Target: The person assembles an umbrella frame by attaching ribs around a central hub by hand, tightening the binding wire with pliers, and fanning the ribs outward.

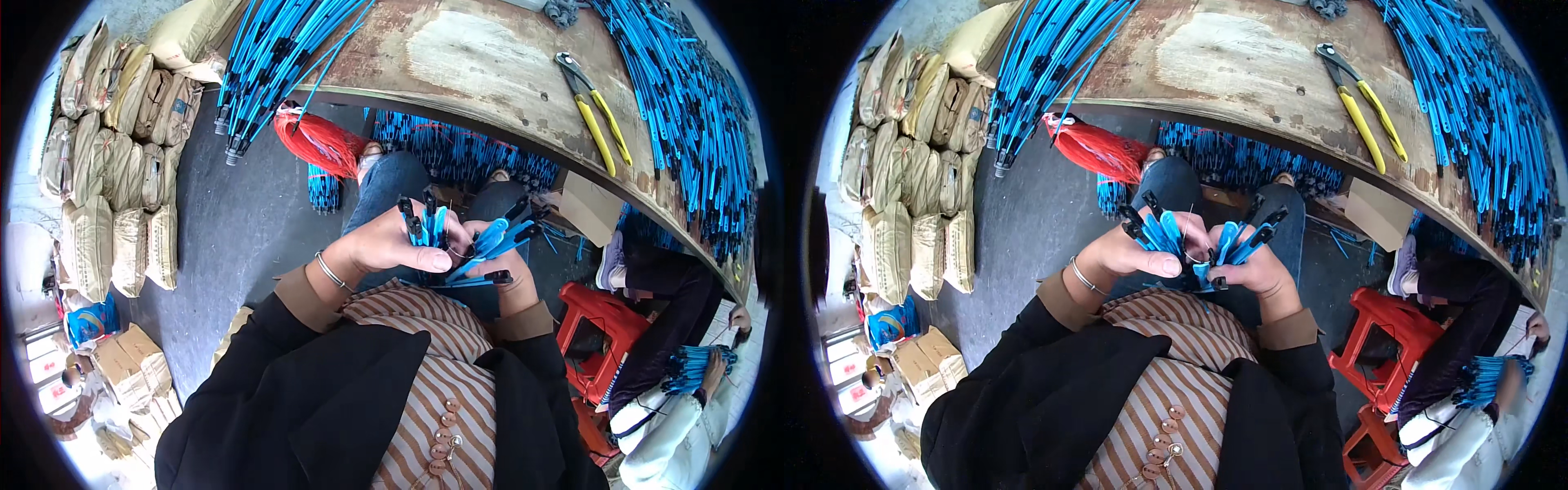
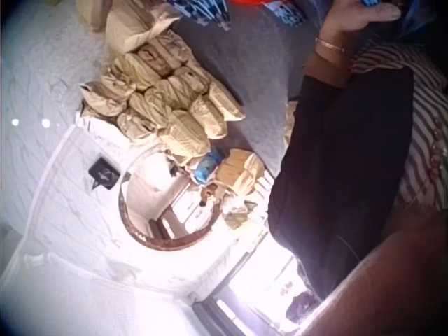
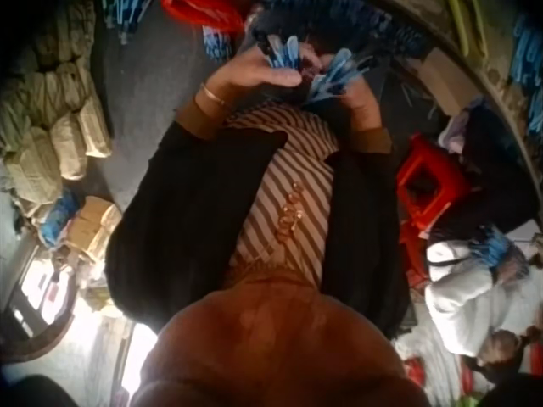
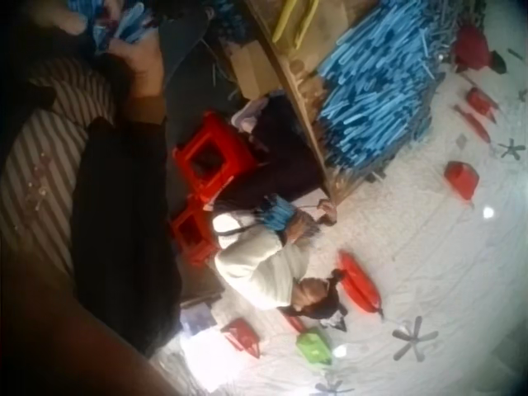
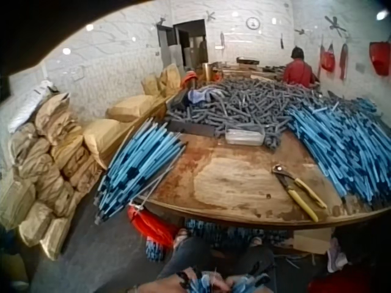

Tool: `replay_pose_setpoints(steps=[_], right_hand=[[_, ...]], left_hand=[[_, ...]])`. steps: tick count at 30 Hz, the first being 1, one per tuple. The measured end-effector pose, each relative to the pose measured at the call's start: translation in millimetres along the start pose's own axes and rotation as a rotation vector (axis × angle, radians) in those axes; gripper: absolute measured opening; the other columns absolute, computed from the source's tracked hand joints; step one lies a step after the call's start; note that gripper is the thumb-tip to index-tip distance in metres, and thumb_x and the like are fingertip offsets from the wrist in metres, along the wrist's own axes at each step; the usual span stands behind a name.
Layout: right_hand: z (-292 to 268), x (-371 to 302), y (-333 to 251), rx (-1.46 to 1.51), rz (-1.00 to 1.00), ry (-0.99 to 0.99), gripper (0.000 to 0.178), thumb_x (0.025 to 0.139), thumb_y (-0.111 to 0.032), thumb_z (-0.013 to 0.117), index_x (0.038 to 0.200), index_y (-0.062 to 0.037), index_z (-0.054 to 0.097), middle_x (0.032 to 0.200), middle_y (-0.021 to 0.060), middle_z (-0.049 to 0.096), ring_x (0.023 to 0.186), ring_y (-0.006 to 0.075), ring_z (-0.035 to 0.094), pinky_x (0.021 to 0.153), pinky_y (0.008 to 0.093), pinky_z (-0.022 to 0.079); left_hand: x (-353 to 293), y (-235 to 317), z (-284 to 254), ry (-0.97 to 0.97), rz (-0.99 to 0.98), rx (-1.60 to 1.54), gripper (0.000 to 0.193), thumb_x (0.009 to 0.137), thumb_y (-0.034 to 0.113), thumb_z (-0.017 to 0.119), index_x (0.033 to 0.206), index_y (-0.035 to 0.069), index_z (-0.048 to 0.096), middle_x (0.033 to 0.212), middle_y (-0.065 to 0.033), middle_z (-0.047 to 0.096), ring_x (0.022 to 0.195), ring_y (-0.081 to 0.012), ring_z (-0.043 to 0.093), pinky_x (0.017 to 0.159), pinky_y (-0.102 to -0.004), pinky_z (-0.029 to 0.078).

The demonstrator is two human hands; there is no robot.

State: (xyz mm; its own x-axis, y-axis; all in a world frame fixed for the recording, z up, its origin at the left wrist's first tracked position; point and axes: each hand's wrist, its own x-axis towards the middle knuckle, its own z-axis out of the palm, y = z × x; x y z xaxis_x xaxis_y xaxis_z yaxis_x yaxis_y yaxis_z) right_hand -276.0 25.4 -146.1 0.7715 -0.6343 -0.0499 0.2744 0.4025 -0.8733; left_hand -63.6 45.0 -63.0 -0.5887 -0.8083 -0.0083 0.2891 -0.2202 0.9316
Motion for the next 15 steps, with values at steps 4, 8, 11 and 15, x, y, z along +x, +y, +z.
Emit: replay_pose_setpoints(steps=[4,8,11,15], right_hand=[[13,2,-18,0.057,0.067,-0.017,0.032,0.061,-0.007,0.074,0.087,-0.0040,0.058,0.079,0.0003,0.058,0.074,0.0101,0.055,0.069,0.0250,0.044],[37,6,-23,0.082,0.073,0.363,0.031,0.062,-0.005,0.075,0.088,-0.0042,0.058,0.077,0.0002,0.058,0.069,0.0088,0.054,0.065,0.0239,0.044],[44,6,-15,-0.013,0.022,0.513,0.029,0.064,-0.005,0.075,0.088,-0.0042,0.058,0.077,0.0002,0.059,0.068,0.0080,0.054,0.063,0.0235,0.045],[42,0,-15,-0.102,-0.042,0.504,0.030,0.066,-0.009,0.077,0.089,-0.0035,0.058,0.078,-0.0001,0.060,0.068,0.0070,0.054,0.063,0.0236,0.045]], left_hand=[[-2,-4,-1,-0.025,0.001,-0.004,0.033,0.075,0.025,0.071,0.093,-0.001,0.062,0.087,-0.0083,0.057,0.081,-0.0171,0.053,0.076,-0.0298,0.043],[0,-11,1,0.120,-0.053,-0.196,0.029,0.076,0.024,0.070,0.090,-0.001,0.062,0.086,-0.0077,0.056,0.082,-0.0170,0.053,0.075,-0.0287,0.043],[1,-7,6,0.436,-0.071,-0.195,0.025,0.077,0.021,0.070,0.085,0.000,0.061,0.085,-0.0070,0.055,0.081,-0.0164,0.053,0.074,-0.0281,0.043],[1,-1,12,0.320,-0.065,-0.135,0.024,0.076,0.020,0.071,0.082,0.000,0.060,0.085,-0.0062,0.055,0.078,-0.0146,0.052,0.072,-0.0276,0.043]])
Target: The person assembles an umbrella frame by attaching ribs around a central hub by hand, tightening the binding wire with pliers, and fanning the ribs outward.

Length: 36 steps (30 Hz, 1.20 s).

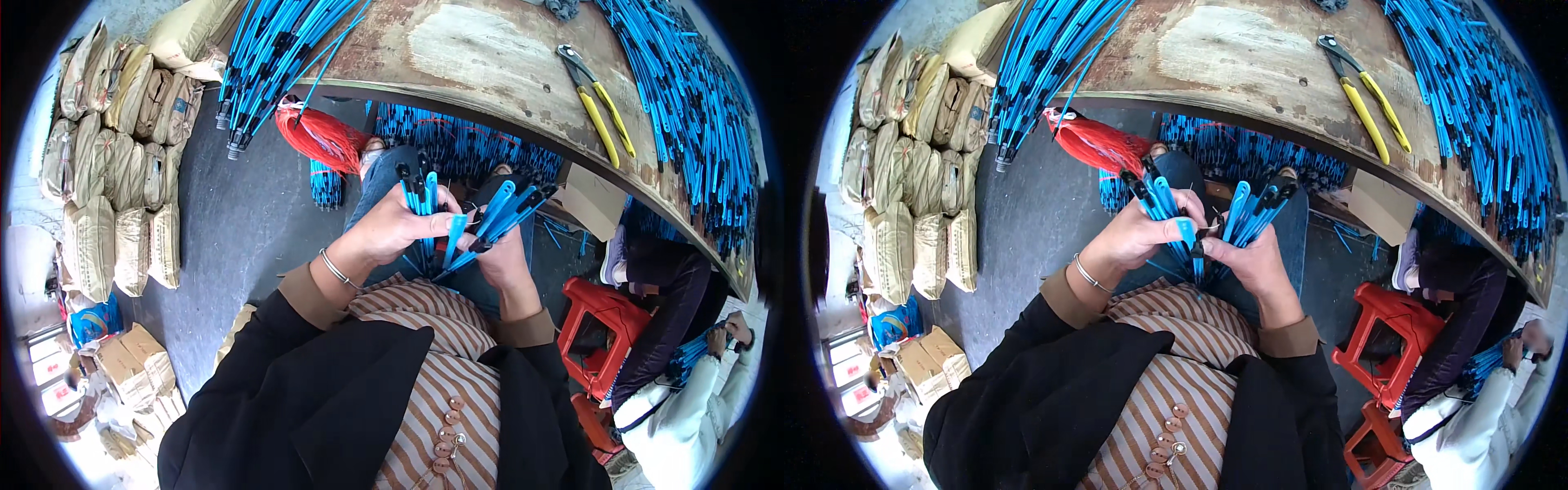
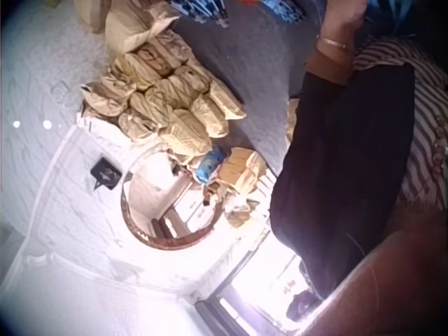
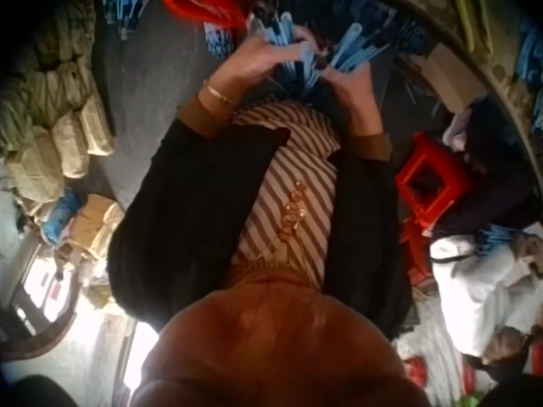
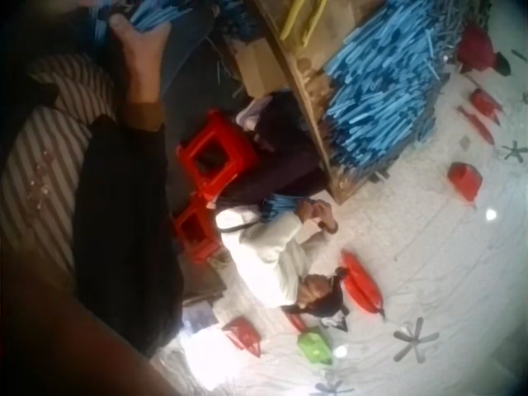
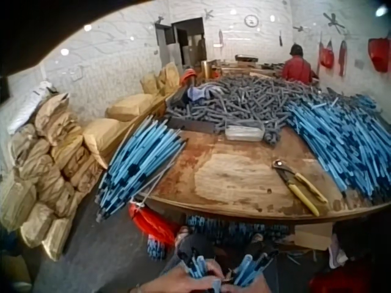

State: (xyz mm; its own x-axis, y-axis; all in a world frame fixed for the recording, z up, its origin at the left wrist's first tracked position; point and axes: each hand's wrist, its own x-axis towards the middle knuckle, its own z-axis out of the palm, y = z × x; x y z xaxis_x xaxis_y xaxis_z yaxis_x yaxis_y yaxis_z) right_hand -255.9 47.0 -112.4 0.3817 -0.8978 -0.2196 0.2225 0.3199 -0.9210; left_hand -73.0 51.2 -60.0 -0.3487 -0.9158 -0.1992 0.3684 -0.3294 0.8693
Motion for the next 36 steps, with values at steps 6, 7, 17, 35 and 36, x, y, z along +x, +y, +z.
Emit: replay_pose_setpoints(steps=[6,7,17,35,36], right_hand=[[12,-15,7,-0.060,-0.081,0.108,0.030,0.068,-0.010,0.077,0.090,-0.0018,0.058,0.078,-0.0002,0.060,0.068,0.0068,0.054,0.063,0.0240,0.045],[15,-18,7,-0.062,-0.086,0.146,0.029,0.069,-0.010,0.077,0.090,-0.0015,0.058,0.077,-0.0002,0.060,0.068,0.0070,0.054,0.063,0.0240,0.045],[1,-3,-3,0.078,-0.021,-0.042,0.031,0.072,-0.012,0.076,0.096,-0.0002,0.060,0.082,0.0017,0.061,0.074,0.0092,0.056,0.068,0.0248,0.046],[-47,32,-73,-0.066,0.287,-0.811,0.064,0.073,-0.057,0.062,0.096,0.0033,0.064,0.088,0.0156,0.065,0.091,0.0250,0.061,0.082,0.0341,0.047],[-47,37,-73,-0.121,0.223,-0.909,0.059,0.074,-0.052,0.064,0.094,0.0033,0.065,0.086,0.0145,0.066,0.089,0.0243,0.061,0.080,0.0336,0.047]], left_hand=[[-2,-14,-5,-0.003,0.077,0.017,0.023,0.076,0.020,0.071,0.080,0.000,0.060,0.085,-0.0056,0.054,0.077,-0.0132,0.051,0.070,-0.0270,0.041],[-3,-15,-1,0.060,0.079,0.029,0.023,0.076,0.021,0.071,0.080,0.000,0.060,0.085,-0.0055,0.054,0.078,-0.0132,0.051,0.069,-0.0268,0.041],[0,-2,3,-0.115,0.062,0.155,0.020,0.077,0.019,0.069,0.080,0.000,0.060,0.079,-0.0063,0.054,0.075,-0.0138,0.051,0.068,-0.0261,0.041],[42,22,11,-0.508,-0.122,0.111,0.025,0.070,0.021,0.073,0.069,-0.001,0.060,0.073,-0.0069,0.056,0.071,-0.0160,0.052,0.063,-0.0282,0.040],[41,21,12,-0.494,-0.128,0.084,0.025,0.070,0.021,0.073,0.070,-0.001,0.060,0.073,-0.0069,0.056,0.070,-0.0160,0.051,0.063,-0.0283,0.040]])
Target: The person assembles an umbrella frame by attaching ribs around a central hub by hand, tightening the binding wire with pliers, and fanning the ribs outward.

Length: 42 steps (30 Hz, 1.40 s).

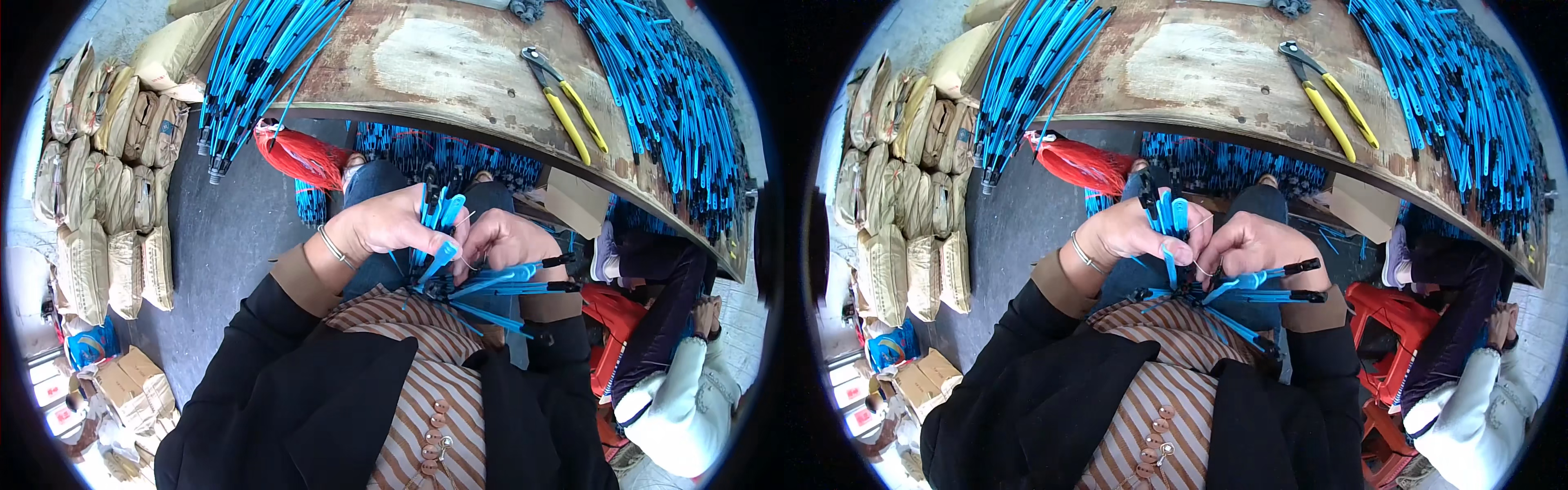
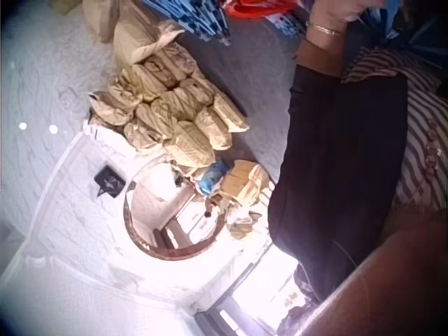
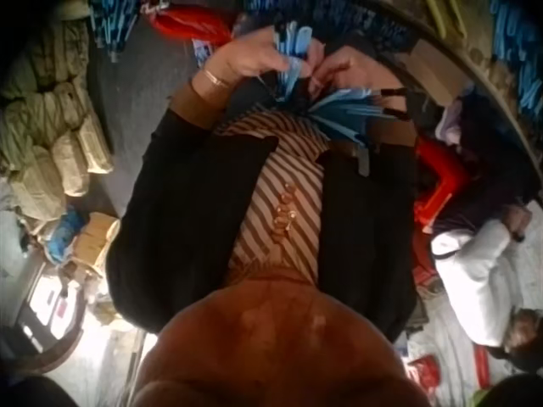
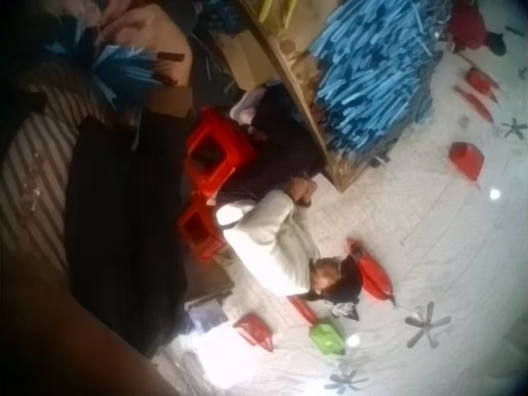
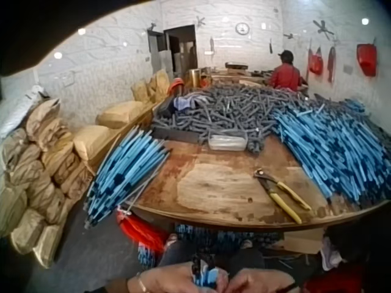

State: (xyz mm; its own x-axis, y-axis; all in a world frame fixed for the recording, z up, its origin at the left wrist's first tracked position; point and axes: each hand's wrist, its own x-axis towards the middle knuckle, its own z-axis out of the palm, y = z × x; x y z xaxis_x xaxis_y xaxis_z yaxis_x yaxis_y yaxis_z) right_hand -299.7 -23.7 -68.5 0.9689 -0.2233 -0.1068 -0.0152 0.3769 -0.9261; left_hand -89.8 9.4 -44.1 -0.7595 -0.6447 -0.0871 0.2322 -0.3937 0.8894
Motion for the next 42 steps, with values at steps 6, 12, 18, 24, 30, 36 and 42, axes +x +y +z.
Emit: replay_pose_setpoints(steps=[6,12,18,24,30,36,42], right_hand=[[15,-5,-6,-0.217,-0.215,-0.009,0.023,0.071,-0.015,0.071,0.085,0.0032,0.068,0.084,0.0132,0.067,0.082,0.0192,0.062,0.074,0.0298,0.047],[40,-16,8,-0.209,-0.215,0.500,0.017,0.069,-0.007,0.072,0.082,0.0021,0.068,0.076,0.0098,0.064,0.073,0.0166,0.062,0.065,0.0276,0.047],[44,-7,14,-0.175,-0.064,0.911,0.016,0.069,-0.006,0.073,0.080,0.0042,0.066,0.072,0.0085,0.064,0.063,0.0118,0.059,0.056,0.0226,0.045],[48,-7,-7,-0.041,0.056,0.720,0.017,0.071,-0.005,0.073,0.083,0.0032,0.066,0.074,0.0051,0.063,0.069,0.0081,0.058,0.059,0.0228,0.046],[33,-13,9,0.068,-0.051,0.555,0.017,0.074,-0.007,0.072,0.086,0.0033,0.067,0.077,0.0052,0.064,0.071,0.0084,0.059,0.063,0.0234,0.047],[35,-15,8,0.152,-0.186,0.516,0.017,0.078,-0.008,0.068,0.090,0.0036,0.067,0.077,0.0054,0.064,0.070,0.0109,0.060,0.063,0.0239,0.047],[49,-9,-2,0.202,0.016,0.725,0.023,0.080,-0.015,0.068,0.092,0.0048,0.066,0.079,0.0087,0.066,0.067,0.0122,0.060,0.062,0.0226,0.049]], left_hand=[[0,-6,-2,0.011,0.012,0.105,0.024,0.071,0.021,0.072,0.070,0.000,0.060,0.072,-0.0063,0.056,0.070,-0.0150,0.051,0.064,-0.0275,0.039],[1,-13,-9,0.073,0.075,0.069,0.019,0.076,0.019,0.069,0.080,0.002,0.060,0.072,0.0011,0.056,0.068,-0.0076,0.049,0.063,-0.0231,0.040],[-1,-18,-3,0.188,0.081,0.039,0.018,0.079,0.018,0.066,0.080,0.002,0.060,0.072,0.0016,0.056,0.067,-0.0066,0.049,0.062,-0.0217,0.039],[-7,-10,9,0.271,0.037,0.137,0.018,0.075,0.017,0.065,0.072,0.001,0.057,0.072,-0.0030,0.052,0.068,-0.0119,0.048,0.063,-0.0256,0.038],[-9,-11,10,0.216,0.045,0.117,0.017,0.075,0.016,0.066,0.072,0.001,0.057,0.073,-0.0030,0.053,0.068,-0.0117,0.048,0.062,-0.0259,0.039],[-11,-8,11,0.211,0.090,0.161,0.016,0.076,0.014,0.066,0.073,0.002,0.057,0.075,-0.0034,0.053,0.068,-0.0120,0.049,0.061,-0.0261,0.039],[-8,-7,15,0.321,0.116,0.110,0.015,0.078,0.015,0.067,0.075,0.002,0.059,0.069,0.0020,0.054,0.065,-0.0054,0.047,0.059,-0.0216,0.038]])
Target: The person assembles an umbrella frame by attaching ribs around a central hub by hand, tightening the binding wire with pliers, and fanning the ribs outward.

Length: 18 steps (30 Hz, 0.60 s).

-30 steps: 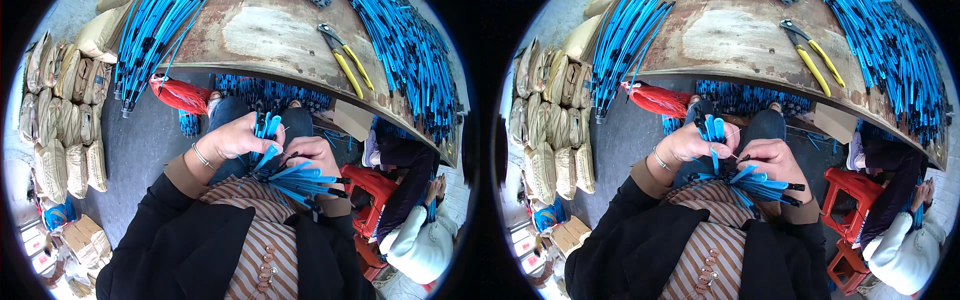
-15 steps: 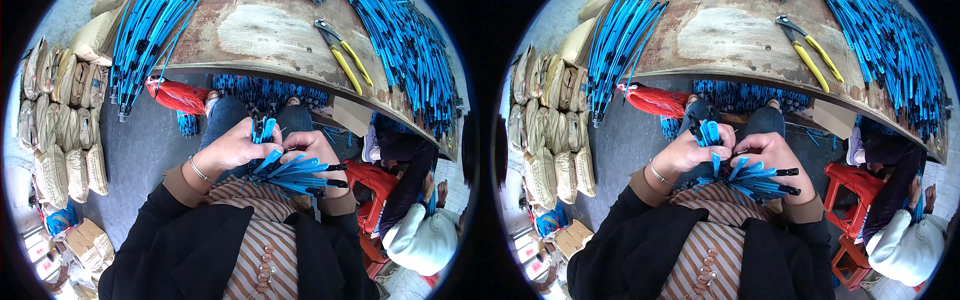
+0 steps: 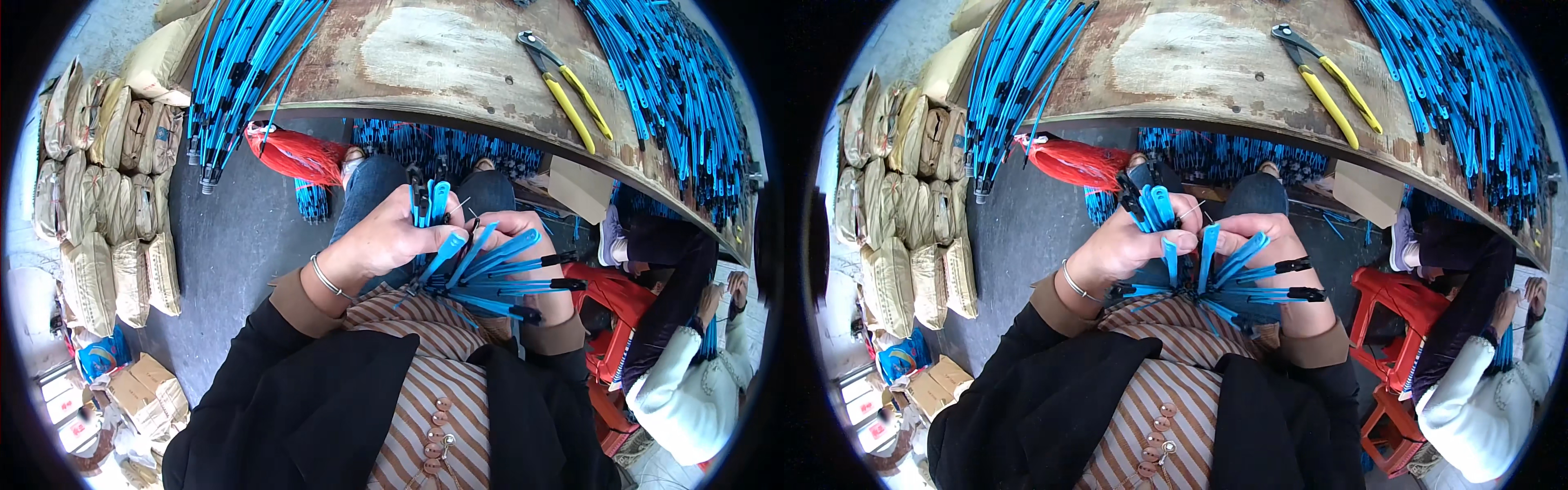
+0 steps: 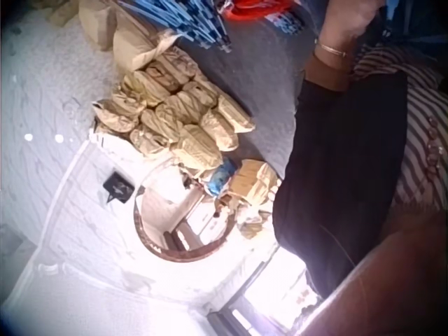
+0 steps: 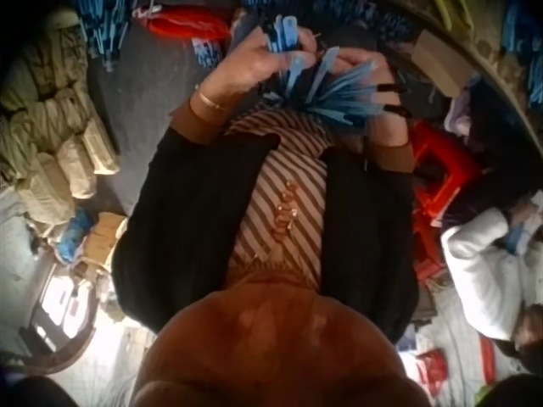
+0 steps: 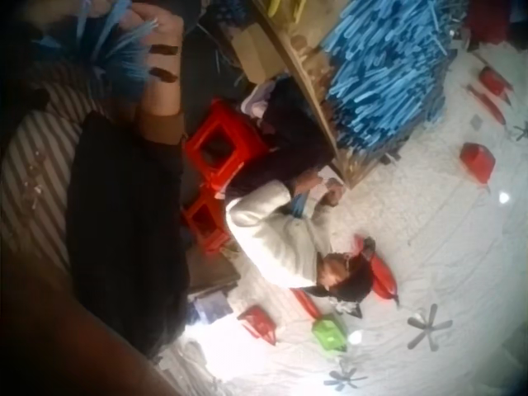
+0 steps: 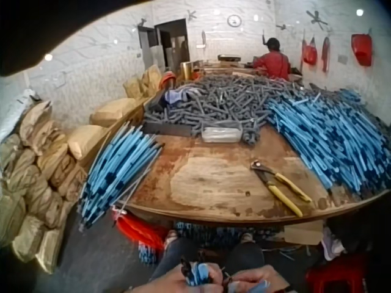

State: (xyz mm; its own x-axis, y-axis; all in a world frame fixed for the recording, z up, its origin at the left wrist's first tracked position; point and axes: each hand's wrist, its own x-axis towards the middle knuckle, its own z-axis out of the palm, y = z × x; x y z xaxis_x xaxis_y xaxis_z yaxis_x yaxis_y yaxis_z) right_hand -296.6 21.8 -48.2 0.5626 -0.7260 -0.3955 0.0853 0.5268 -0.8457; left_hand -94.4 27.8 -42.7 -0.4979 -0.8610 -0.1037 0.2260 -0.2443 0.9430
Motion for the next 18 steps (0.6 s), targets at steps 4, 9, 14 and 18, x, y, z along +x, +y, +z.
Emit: replay_pose_setpoints(steps=[4,9,14,18], right_hand=[[16,-4,-1,-0.105,-0.035,0.187,0.027,0.080,-0.018,0.068,0.093,0.0054,0.065,0.074,0.0066,0.065,0.063,0.0115,0.060,0.060,0.0219,0.049],[15,-5,-7,0.003,-0.004,0.065,0.016,0.080,-0.007,0.067,0.092,0.0052,0.066,0.079,0.0065,0.065,0.069,0.0105,0.059,0.061,0.0217,0.047],[-8,5,-4,0.076,-0.216,-0.248,0.016,0.078,-0.004,0.067,0.092,0.0051,0.066,0.088,0.0082,0.065,0.074,0.0106,0.060,0.066,0.0213,0.047],[-13,4,0,0.048,-0.222,-0.281,0.016,0.078,-0.003,0.067,0.092,0.0049,0.066,0.087,0.0075,0.065,0.075,0.0104,0.060,0.067,0.0214,0.048]], left_hand=[[-1,1,-3,0.084,-0.016,-0.035,0.014,0.077,0.014,0.067,0.075,0.002,0.059,0.068,0.0014,0.054,0.065,-0.0059,0.048,0.058,-0.0216,0.038],[-5,7,-5,0.013,0.022,-0.015,0.013,0.077,0.013,0.067,0.073,0.003,0.059,0.067,0.0013,0.054,0.064,-0.0065,0.049,0.057,-0.0218,0.039],[-3,9,-2,-0.103,0.094,0.129,0.013,0.076,0.012,0.068,0.073,0.003,0.059,0.066,0.0011,0.054,0.063,-0.0072,0.049,0.057,-0.0219,0.038],[-6,7,-3,-0.077,0.085,0.119,0.013,0.076,0.010,0.068,0.073,0.002,0.059,0.066,0.0010,0.053,0.063,-0.0076,0.049,0.057,-0.0223,0.039]])
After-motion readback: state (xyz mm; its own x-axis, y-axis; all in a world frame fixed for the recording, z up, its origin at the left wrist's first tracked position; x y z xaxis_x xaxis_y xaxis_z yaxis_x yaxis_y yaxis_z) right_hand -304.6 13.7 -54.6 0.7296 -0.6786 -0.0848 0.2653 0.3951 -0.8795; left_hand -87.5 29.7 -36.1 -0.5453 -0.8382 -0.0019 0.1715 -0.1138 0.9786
